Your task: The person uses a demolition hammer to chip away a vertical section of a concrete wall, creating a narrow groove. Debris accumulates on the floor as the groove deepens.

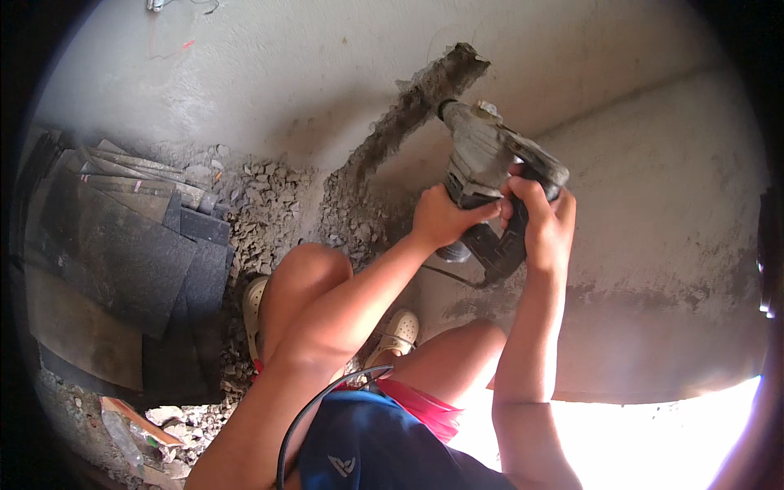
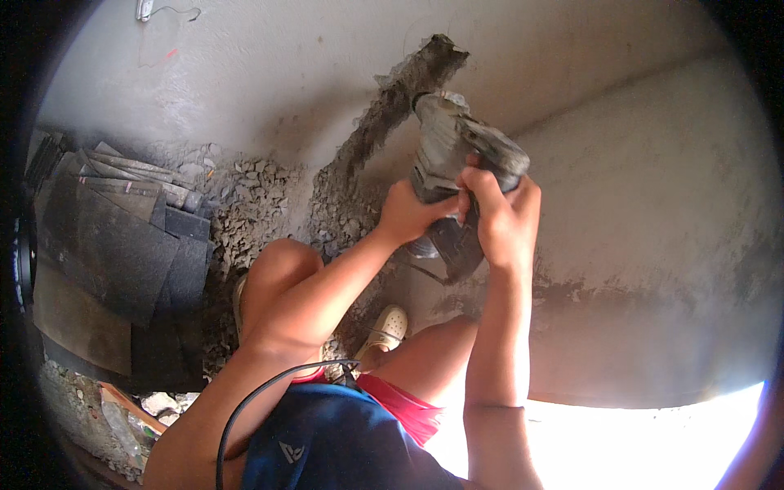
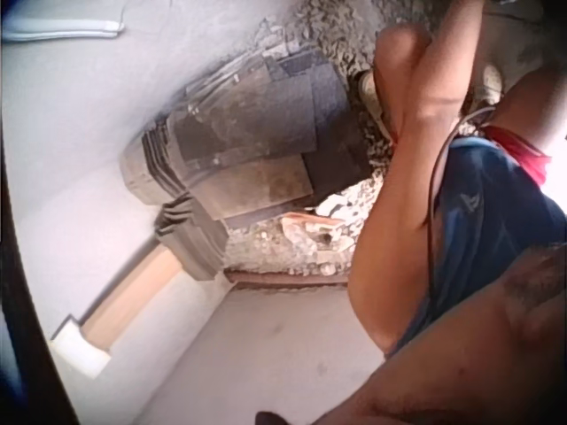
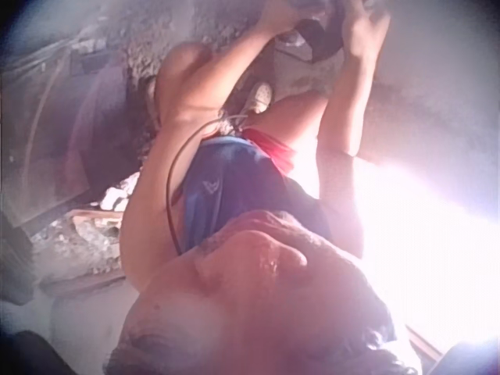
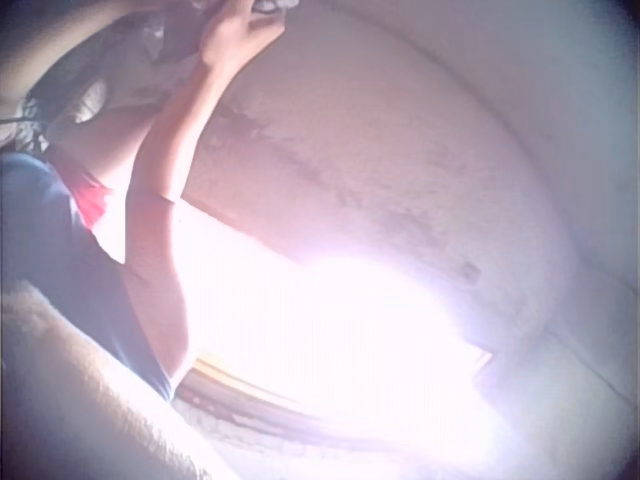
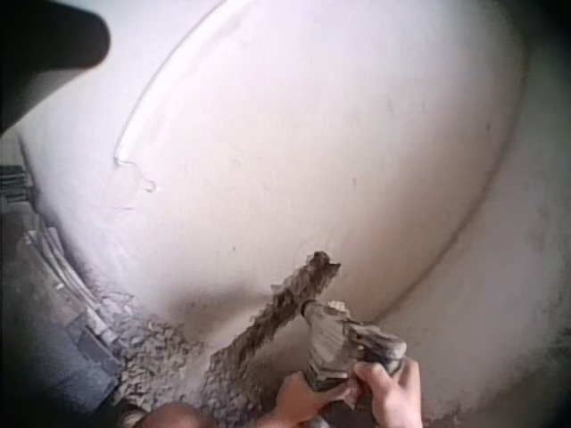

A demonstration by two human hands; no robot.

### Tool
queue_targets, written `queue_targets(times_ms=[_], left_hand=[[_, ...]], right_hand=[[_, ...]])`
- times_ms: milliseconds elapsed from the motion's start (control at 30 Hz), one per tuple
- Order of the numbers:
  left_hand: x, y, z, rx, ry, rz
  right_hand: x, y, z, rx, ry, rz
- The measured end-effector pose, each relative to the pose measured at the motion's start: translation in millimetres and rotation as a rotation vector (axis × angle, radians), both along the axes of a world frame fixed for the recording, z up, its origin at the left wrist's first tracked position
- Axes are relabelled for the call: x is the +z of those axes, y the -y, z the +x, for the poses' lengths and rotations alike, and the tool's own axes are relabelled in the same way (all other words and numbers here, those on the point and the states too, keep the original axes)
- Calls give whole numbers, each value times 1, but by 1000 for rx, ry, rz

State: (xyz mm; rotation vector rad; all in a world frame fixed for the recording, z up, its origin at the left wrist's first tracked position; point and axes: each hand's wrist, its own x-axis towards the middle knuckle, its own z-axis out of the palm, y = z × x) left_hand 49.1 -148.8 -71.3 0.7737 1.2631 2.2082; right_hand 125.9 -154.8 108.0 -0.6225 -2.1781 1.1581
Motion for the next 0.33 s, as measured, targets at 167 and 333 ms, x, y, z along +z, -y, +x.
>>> queue_targets(times_ms=[167,333], left_hand=[[-2,-2,-7,38,44,139],[-7,-5,-16,-22,72,123]], right_hand=[[-3,-3,-10,-4,45,46],[1,9,-26,-32,101,128]])
